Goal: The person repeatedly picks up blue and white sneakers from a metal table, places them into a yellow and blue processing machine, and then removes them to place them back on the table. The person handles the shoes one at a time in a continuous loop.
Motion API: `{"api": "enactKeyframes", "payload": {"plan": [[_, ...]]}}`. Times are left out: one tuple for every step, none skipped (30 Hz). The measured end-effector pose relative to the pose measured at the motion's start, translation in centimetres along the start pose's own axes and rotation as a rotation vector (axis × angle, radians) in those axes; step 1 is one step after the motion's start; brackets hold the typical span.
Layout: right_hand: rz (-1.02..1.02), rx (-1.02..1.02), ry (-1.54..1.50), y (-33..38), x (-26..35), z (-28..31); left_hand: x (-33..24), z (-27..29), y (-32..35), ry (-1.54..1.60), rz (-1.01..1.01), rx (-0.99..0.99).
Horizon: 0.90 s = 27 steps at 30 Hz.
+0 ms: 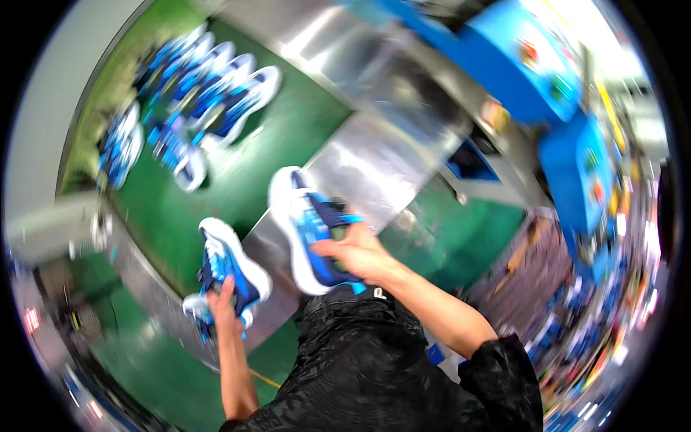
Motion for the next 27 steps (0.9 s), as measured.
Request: {"api": "enactKeyframes", "payload": {"plan": [[0.270,-0.044,0.001,1.8,0.3,0.3,-1.5,-2.1,-0.1,-0.155,-0.123,0.031],[0.535,-0.091,-0.003,3.5,-0.3,0.5,-2.8,-2.9,-1.3,-0.319,-0.233,0.190],[0.682,-0.161,-0.014,6.7,-0.1,0.8,-4.4,-6.3,-0.8,-0.309,-0.258,0.369],[0.849,-0.249,0.019,9.7,0.2,0.2,-6.1,-8.9,-1.9,-0.343,-0.290,0.514],[0.952,-0.273,-0.103,12.6,-1.2,-0.4,-7.6,-12.0,-0.6,-0.374,-0.390,0.678],[1.015,-0.333,-0.222,15.4,-3.2,-1.5,-8.0,-14.8,1.0,-0.404,-0.421,0.865],[1.120,-0.486,-0.163,17.2,-5.4,-2.7,-8.6,-16.2,1.8,-0.475,-0.414,1.016],[1.221,-0.642,-0.100,19.2,-7.9,-3.5,-9.1,-17.4,2.9,-0.545,-0.433,1.150],[1.289,-0.832,-0.064,21.2,-11.4,-4.1,-8.5,-18.4,5.6,-0.627,-0.493,1.256],[1.399,-1.018,-0.071,22.7,-15.7,-5.5,-6.4,-18.7,7.6,-0.565,-0.567,1.443],[1.564,-1.061,-0.138,24.6,-19.9,-5.4,-6.3,-19.4,12.0,-0.658,-0.671,1.606],[1.677,-0.971,-0.452,25.0,-25.2,-6.3,-4.2,-19.5,15.0,-0.762,-0.769,1.739],[1.630,-1.186,-0.484,26.6,-30.1,-8.9,-1.7,-18.4,17.5,-0.844,-0.696,1.892],[1.426,-1.338,-0.659,28.4,-35.4,-13.0,1.6,-16.1,20.0,-0.981,-0.403,1.991],[1.150,-1.581,-0.456,28.7,-40.9,-16.0,3.7,-13.5,22.3,-1.113,-0.165,2.011],[1.192,-1.516,-0.801,29.9,-44.8,-20.0,6.5,-11.4,24.7,-1.337,0.106,1.943],[1.248,-1.764,-0.965,29.7,-48.3,-24.2,9.0,-8.2,26.3,-1.374,0.193,1.965],[0.979,-1.921,-1.009,28.8,-48.4,-27.0,11.8,-9.2,28.1,-1.533,0.435,1.944],[0.730,-2.093,-1.130,28.3,-50.3,-30.3,14.2,-8.0,29.5,-1.684,0.655,1.898],[0.496,-2.241,-1.329,27.4,-51.4,-32.5,15.6,-7.1,31.3,-1.807,0.684,1.945],[0.124,-2.460,-1.354,26.5,-52.8,-32.9,17.3,-6.0,33.4,-1.874,0.650,2.040],[-0.586,-2.603,-0.699,24.5,-57.1,-32.4,20.0,-5.4,33.2,-1.888,0.359,2.270],[-0.411,-2.725,-0.859,24.5,-58.1,-31.5,22.1,-4.8,34.9,-1.813,0.038,2.489],[-0.229,-2.817,-1.006,25.4,-59.1,-30.7,25.4,-4.0,35.0,-1.704,-0.001,2.486],[-0.054,-2.725,-1.064,26.9,-61.5,-30.2,28.7,-3.9,36.1,-1.687,-0.610,2.647],[0.066,-2.623,-1.131,28.4,-62.3,-30.1,32.7,-3.9,36.9,-1.841,-1.022,2.544],[-0.087,-2.635,-1.117,30.6,-61.0,-29.1,34.5,-3.8,39.4,-1.755,-0.850,2.622]]}}
Point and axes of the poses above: each hand's wrist, its own y-axis away from the middle knuckle, its own z-axis out of the back of the hand, x = y × z, the point moved 1 cm from there along -y, towards the middle knuckle, and after that the axes turned 5 degrees about z, right-handed, at the moved point
